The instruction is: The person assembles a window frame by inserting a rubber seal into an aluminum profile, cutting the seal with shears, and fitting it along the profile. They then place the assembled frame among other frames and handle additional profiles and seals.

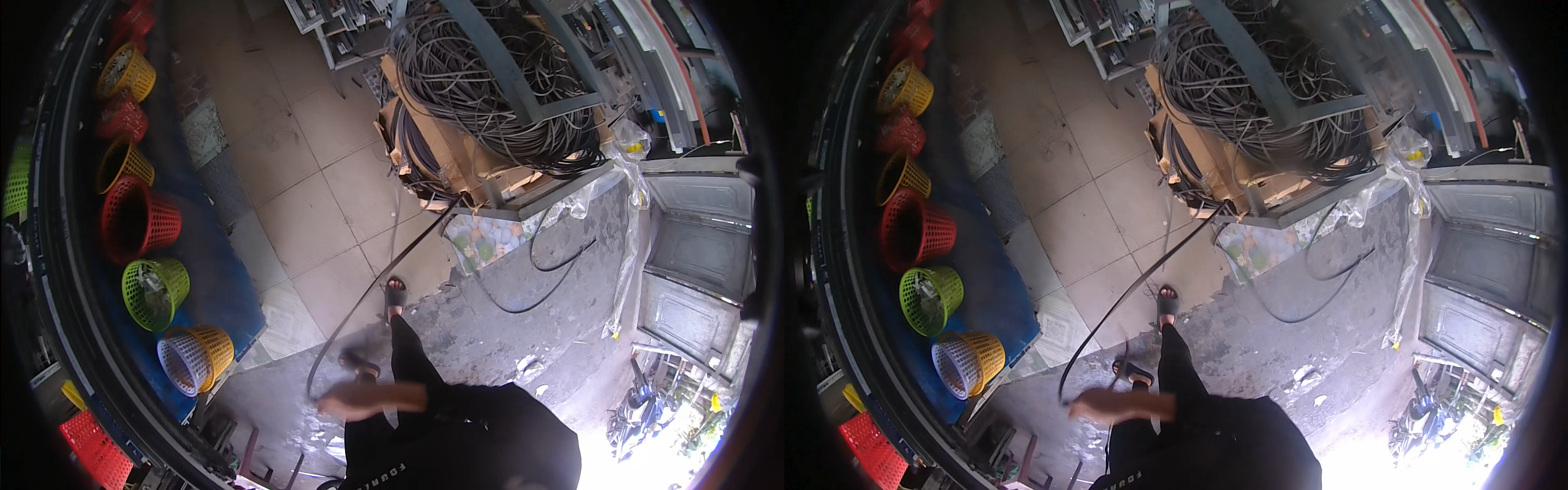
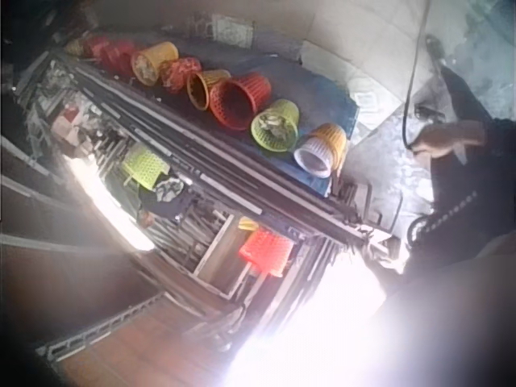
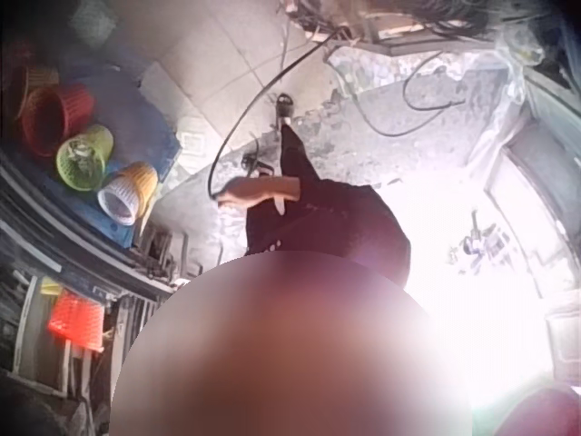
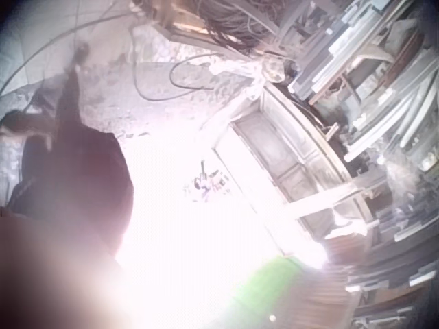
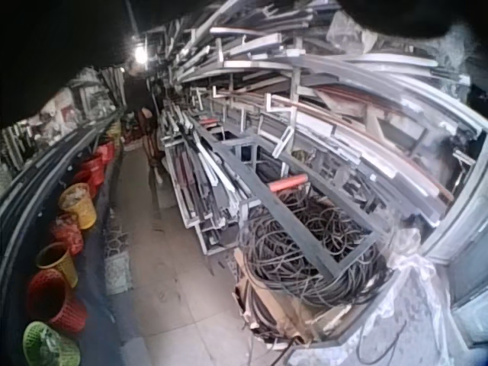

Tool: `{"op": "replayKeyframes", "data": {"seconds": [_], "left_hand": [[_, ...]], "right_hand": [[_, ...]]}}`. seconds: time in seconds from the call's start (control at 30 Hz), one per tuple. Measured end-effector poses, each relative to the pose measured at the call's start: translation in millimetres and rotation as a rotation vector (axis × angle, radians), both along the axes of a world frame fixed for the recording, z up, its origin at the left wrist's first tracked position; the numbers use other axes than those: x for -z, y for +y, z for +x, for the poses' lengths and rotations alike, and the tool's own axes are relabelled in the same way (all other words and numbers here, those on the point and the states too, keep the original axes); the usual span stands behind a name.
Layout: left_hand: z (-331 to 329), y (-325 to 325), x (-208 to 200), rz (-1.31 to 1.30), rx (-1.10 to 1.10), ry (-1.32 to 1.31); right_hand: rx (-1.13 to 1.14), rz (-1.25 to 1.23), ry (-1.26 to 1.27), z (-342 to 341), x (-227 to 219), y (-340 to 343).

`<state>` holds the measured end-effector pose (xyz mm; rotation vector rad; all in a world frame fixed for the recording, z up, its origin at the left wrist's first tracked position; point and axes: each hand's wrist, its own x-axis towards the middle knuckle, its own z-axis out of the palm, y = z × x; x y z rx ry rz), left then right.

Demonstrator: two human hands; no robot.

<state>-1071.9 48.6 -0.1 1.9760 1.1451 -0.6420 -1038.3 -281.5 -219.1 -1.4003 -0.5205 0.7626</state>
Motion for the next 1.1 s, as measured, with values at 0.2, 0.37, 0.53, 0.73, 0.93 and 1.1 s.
{"op": "replayKeyframes", "data": {"seconds": [0.2, 0.37, 0.53, 0.73, 0.93, 1.1], "left_hand": [[-26.3, 45.6, -11.8, -0.154, 0.070, -0.128], [-60.6, 131.6, 0.6, -0.536, 0.134, -0.272], [-105.8, 255.5, 105.5, -0.784, 0.561, -0.108], [-115.9, 227.7, 253.1, -0.965, 0.805, -0.067], [-145.3, 88.2, 290.2, -0.594, 1.310, 0.253], [-151.7, 151.1, 288.1, -0.512, 1.407, -0.150]], "right_hand": [[-0.346, 0.251, -0.146, -107.0, -111.1, 172.0], [-0.317, 0.310, -0.199, -166.6, -93.7, 244.4], [-0.252, 0.338, -0.272, -227.4, -101.6, 330.4], [-0.061, 0.373, -0.339, -294.6, -97.1, 401.0], [0.139, 0.190, -0.407, -336.0, -73.6, 422.1], [0.269, -0.428, -0.156, -413.9, -1.5, 406.3]]}}
